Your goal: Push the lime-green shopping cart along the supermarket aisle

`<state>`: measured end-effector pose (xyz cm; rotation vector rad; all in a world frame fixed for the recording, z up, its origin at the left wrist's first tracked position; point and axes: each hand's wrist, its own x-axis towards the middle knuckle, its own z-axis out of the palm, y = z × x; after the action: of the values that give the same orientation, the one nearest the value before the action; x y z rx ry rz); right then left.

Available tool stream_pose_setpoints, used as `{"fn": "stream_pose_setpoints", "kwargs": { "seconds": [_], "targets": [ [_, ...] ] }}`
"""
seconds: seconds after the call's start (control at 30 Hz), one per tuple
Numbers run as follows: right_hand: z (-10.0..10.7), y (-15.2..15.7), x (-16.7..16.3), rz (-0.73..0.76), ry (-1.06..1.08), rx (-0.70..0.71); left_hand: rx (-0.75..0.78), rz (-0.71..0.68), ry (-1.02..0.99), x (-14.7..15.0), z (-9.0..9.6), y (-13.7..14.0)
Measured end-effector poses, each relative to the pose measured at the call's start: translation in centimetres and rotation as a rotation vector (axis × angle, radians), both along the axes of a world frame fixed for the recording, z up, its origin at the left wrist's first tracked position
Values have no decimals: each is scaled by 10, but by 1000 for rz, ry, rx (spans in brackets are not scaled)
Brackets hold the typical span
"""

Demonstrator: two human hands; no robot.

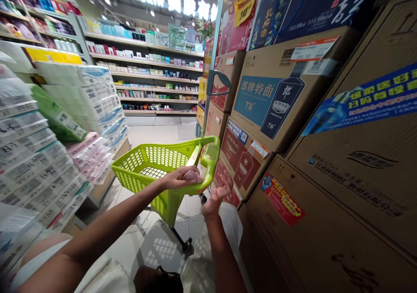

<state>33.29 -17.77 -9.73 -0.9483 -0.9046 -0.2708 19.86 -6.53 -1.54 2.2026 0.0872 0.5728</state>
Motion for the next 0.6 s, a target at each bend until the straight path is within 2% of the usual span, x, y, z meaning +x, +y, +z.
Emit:
{"fn": "stream_pose_setpoints", "kwargs": {
  "seconds": [0.1,0.23,0.3,0.4,0.5,0.6],
  "targets": [
    [9,-4,-7,0,-15,-9,159,99,-127,-9,-3,-14],
    [23,-11,-20,-60,-74,-64,304,385,-342,-15,-19,-25],
    [28,-15,-24,-95,-227,-171,386,530,-432,-17,-33,-27],
    [31,-16,-25,-148,-588,-422,454,750,-519,-25,-57,-20],
    [29,-10,-23,-235,-769,-568,411,973,-442,-44,-79,-3],
    [27,-1,-19,-229,-765,-565,335,1159,-240,-70,-92,19]
  ]
}}
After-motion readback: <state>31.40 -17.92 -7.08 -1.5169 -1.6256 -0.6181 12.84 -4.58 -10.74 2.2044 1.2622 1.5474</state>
